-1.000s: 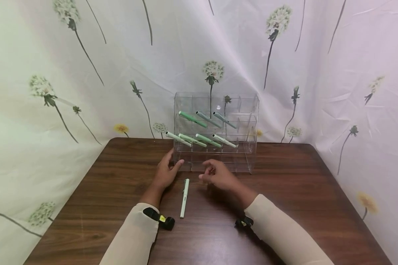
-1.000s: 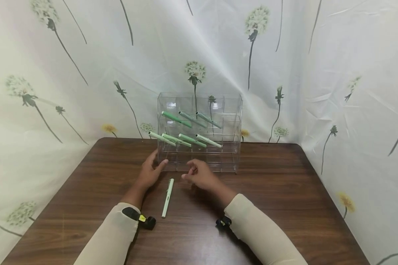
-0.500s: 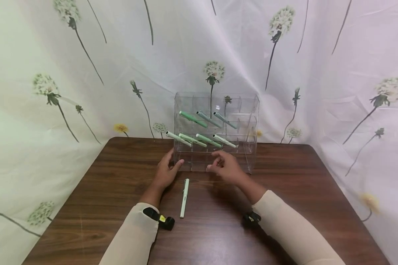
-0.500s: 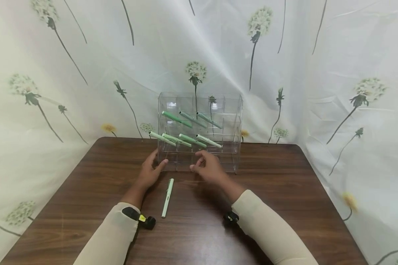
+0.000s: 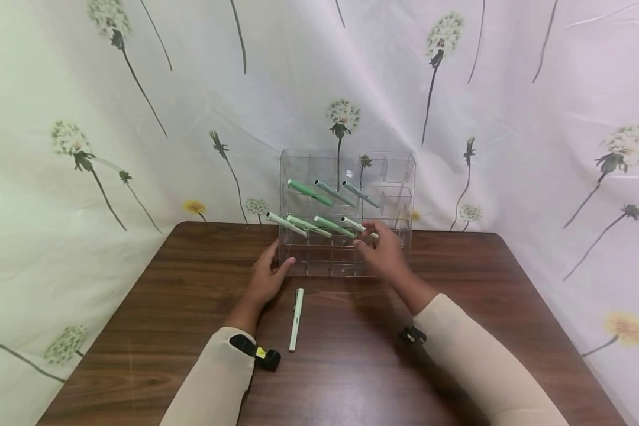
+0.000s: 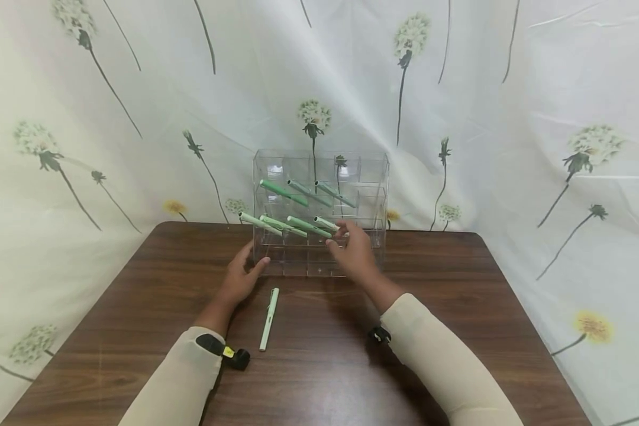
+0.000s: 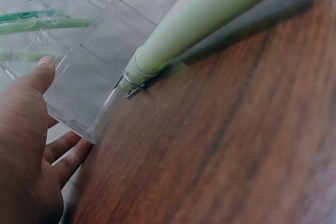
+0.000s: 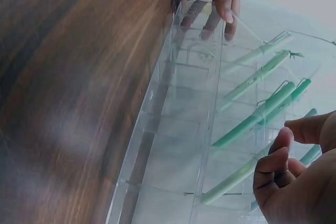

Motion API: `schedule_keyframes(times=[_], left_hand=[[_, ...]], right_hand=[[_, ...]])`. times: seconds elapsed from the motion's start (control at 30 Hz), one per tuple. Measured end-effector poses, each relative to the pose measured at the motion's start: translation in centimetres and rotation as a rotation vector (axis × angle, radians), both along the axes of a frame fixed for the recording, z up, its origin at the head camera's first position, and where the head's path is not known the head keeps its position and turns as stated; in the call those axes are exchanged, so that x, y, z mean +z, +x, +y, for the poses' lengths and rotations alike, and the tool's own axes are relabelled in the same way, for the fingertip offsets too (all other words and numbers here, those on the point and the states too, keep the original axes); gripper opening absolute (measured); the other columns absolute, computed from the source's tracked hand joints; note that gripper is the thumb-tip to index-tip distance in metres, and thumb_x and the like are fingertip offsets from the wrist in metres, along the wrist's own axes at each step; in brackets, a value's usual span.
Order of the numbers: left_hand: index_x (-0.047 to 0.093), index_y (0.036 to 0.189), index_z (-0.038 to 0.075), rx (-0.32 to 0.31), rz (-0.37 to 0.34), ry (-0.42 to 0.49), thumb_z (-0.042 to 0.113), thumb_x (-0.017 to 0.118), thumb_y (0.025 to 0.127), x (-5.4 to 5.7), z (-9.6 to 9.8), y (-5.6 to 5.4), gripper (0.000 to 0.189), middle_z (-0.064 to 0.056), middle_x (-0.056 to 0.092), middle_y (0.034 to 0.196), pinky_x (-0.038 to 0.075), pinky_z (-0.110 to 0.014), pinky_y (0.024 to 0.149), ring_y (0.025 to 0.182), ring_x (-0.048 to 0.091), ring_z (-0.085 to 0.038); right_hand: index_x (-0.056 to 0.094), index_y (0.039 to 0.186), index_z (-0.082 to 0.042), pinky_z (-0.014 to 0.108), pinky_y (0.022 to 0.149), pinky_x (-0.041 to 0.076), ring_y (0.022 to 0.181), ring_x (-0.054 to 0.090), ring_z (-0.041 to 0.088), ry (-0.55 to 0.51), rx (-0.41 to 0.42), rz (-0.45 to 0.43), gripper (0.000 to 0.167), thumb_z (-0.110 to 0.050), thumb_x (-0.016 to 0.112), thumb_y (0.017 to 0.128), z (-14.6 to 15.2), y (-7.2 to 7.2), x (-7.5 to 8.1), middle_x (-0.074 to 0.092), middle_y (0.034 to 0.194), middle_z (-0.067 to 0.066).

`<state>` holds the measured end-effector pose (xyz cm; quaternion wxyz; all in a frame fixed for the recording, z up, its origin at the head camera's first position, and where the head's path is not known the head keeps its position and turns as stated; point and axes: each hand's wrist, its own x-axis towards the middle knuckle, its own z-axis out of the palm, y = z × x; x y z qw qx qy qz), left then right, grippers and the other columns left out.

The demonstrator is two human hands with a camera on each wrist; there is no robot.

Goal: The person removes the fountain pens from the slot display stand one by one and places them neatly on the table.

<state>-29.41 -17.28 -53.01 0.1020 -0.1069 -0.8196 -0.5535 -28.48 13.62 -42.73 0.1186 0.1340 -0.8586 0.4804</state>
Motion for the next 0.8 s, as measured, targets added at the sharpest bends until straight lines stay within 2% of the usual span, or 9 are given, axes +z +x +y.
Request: schedule_keyframes(times=[0.2, 0.37, 0.5, 0.6, 0.7, 0.8], left_hand=[[0.039, 0.171, 0.017, 0.005, 0.006, -0.02, 0.031, 0.072, 0.109, 0.1, 0.0, 0.4, 0.072, -0.024, 0.056, 0.158, 0.055, -0.061, 0.114, 0.145, 0.059, -0.043], [0.038, 0.171, 0.018, 0.0, 0.01, -0.018, 0.031, 0.072, 0.109, 0.2, 0.0, 0.5, 0.072, -0.025, 0.058, 0.156, 0.055, -0.062, 0.112, 0.144, 0.06, -0.043], [0.039, 0.171, 0.018, 0.003, 0.003, -0.024, 0.032, 0.072, 0.109, 0.3, 0.0, 0.7, 0.072, -0.026, 0.057, 0.156, 0.056, -0.063, 0.112, 0.143, 0.06, -0.044], [0.039, 0.171, 0.019, 0.004, -0.005, -0.032, 0.033, 0.071, 0.109, 0.4, 0.0, 0.9, 0.072, -0.025, 0.057, 0.156, 0.056, -0.062, 0.111, 0.143, 0.061, -0.043], [0.039, 0.171, 0.019, 0.011, -0.006, -0.047, 0.033, 0.071, 0.109, 0.4, 0.1, 1.1, 0.071, -0.025, 0.057, 0.155, 0.057, -0.061, 0.11, 0.141, 0.062, -0.043], [0.039, 0.171, 0.019, 0.011, -0.004, -0.05, 0.033, 0.071, 0.109, 0.5, 0.1, 1.2, 0.071, -0.026, 0.058, 0.153, 0.058, -0.06, 0.11, 0.141, 0.063, -0.044]], right_hand=[[0.058, 0.147, 0.001, 0.029, 0.058, 0.044, 0.061, 0.045, 0.013, 0.007, -0.029, 0.007, 0.049, -0.012, 0.075, 0.103, 0.2, -0.8, 0.3, 0.064, 0.133, 0.023], [0.06, 0.145, 0.001, 0.03, 0.065, 0.051, 0.07, 0.056, 0.017, -0.023, -0.056, 0.022, 0.049, -0.012, 0.077, 0.101, 0.1, -1.6, 0.4, 0.065, 0.133, 0.024], [0.062, 0.145, 0.001, 0.03, 0.067, 0.049, 0.064, 0.051, 0.013, -0.007, -0.057, 0.008, 0.049, -0.014, 0.078, 0.101, 0.1, -2.1, 0.2, 0.069, 0.131, 0.024], [0.064, 0.144, -0.001, 0.032, 0.065, 0.045, 0.062, 0.045, 0.017, 0.004, -0.055, -0.005, 0.047, -0.016, 0.078, 0.102, -0.1, -2.2, 0.1, 0.07, 0.13, 0.022], [0.066, 0.142, -0.003, 0.036, 0.07, 0.048, 0.076, 0.057, 0.026, 0.001, -0.056, -0.008, 0.043, -0.016, 0.078, 0.102, -0.2, -2.2, 0.0, 0.071, 0.129, 0.022], [0.07, 0.139, -0.004, 0.044, 0.084, 0.055, 0.104, 0.068, 0.036, 0.002, -0.063, 0.013, 0.039, -0.015, 0.077, 0.102, -0.4, -2.2, 0.0, 0.072, 0.128, 0.024]])
